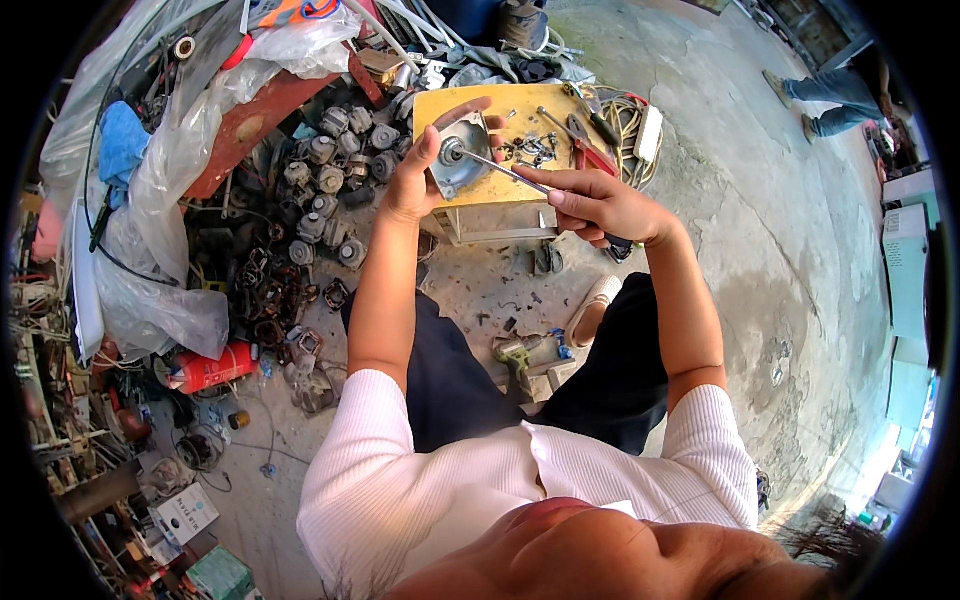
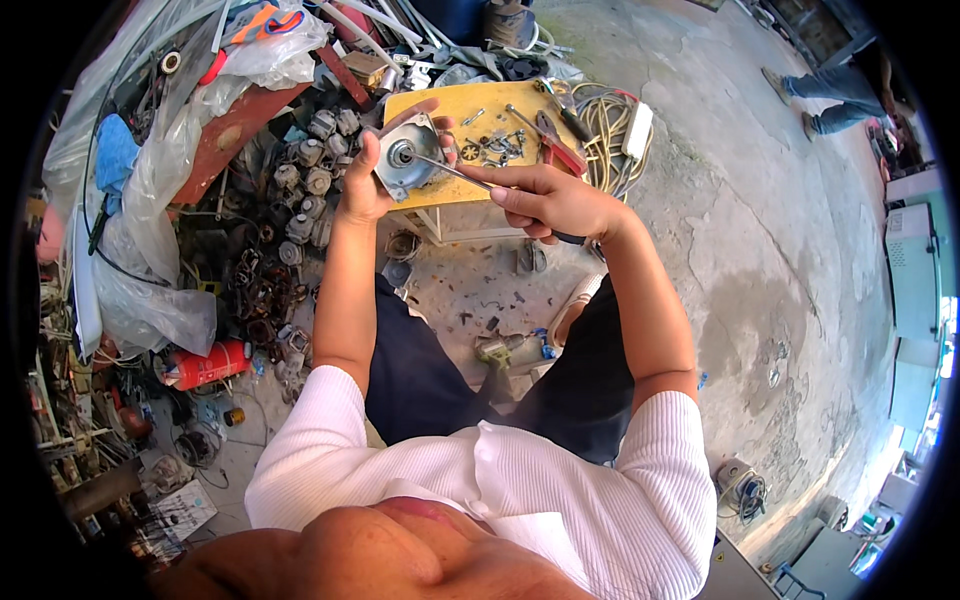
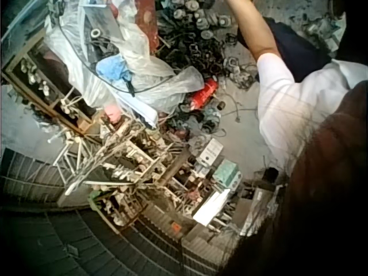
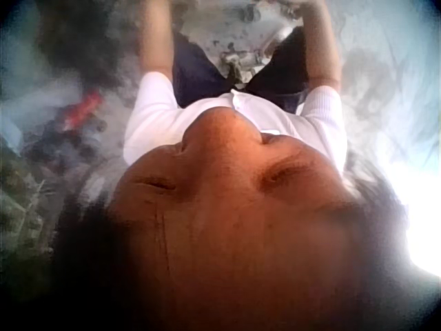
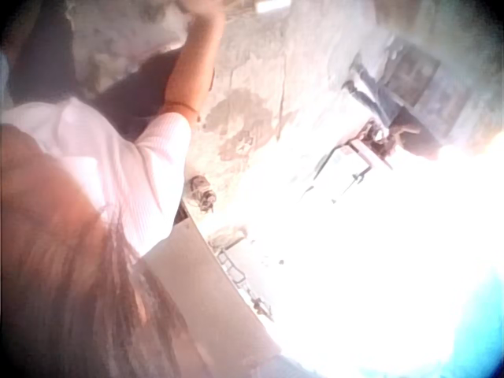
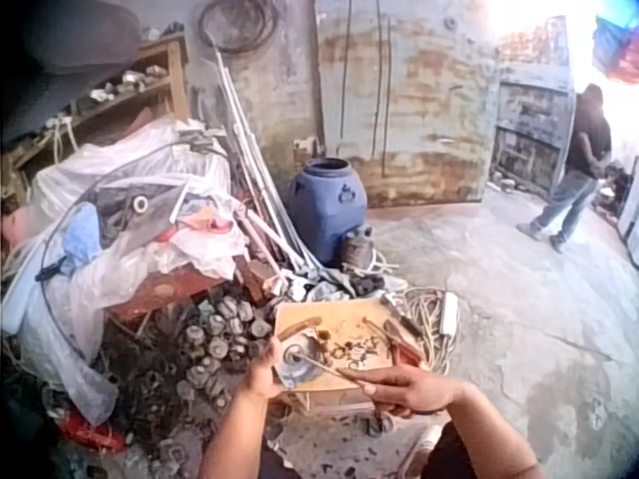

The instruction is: The person unscrews and removes components from a metal motor housing using a screwdriver, pliers, and a power drill, placing screws and small parts on a yellow surface.

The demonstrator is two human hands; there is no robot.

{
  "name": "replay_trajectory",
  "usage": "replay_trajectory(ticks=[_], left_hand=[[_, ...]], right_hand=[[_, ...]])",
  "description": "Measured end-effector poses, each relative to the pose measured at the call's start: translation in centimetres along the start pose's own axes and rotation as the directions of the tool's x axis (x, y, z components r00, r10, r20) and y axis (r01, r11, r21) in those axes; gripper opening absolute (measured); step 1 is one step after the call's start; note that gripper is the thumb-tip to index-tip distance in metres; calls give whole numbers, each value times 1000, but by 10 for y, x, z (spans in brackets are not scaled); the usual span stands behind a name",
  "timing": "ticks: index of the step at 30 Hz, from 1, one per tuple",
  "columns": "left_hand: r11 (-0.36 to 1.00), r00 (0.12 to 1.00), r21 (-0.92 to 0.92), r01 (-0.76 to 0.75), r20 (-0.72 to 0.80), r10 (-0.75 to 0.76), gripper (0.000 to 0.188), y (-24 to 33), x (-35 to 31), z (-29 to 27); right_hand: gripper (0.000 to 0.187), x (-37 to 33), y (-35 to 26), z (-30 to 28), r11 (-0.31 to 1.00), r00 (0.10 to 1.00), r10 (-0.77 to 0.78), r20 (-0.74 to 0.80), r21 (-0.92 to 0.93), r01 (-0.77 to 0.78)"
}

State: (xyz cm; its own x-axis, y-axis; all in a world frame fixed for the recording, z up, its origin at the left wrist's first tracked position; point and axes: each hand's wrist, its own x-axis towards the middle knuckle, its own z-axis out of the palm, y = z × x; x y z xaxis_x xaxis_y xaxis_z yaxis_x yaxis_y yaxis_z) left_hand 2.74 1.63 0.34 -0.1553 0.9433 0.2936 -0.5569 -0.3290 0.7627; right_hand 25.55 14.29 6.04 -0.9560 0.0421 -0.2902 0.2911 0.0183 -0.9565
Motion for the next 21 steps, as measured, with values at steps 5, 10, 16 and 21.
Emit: replay_trajectory(ticks=[5, 10, 16, 21], left_hand=[[992, 988, 128, -1, -153, 20, 82, -7, 2, -1], [989, 936, 30, -142, -320, 144, 59, -10, 10, -3], [994, 984, 48, -100, -145, 106, 70, -1, 5, -3], [994, 983, 46, -103, -148, 109, 70, -1, 4, 6]], right_hand=[[49, -1, -1, -1, 959, 994, 51, 95, 275, -75], [49, 14, 5, 40, 952, 995, 53, -90, 307, -23], [49, 9, 7, 20, 856, 996, 54, 68, 511, -81], [49, 8, 8, 27, 897, 999, 38, 7, 440, -38]])
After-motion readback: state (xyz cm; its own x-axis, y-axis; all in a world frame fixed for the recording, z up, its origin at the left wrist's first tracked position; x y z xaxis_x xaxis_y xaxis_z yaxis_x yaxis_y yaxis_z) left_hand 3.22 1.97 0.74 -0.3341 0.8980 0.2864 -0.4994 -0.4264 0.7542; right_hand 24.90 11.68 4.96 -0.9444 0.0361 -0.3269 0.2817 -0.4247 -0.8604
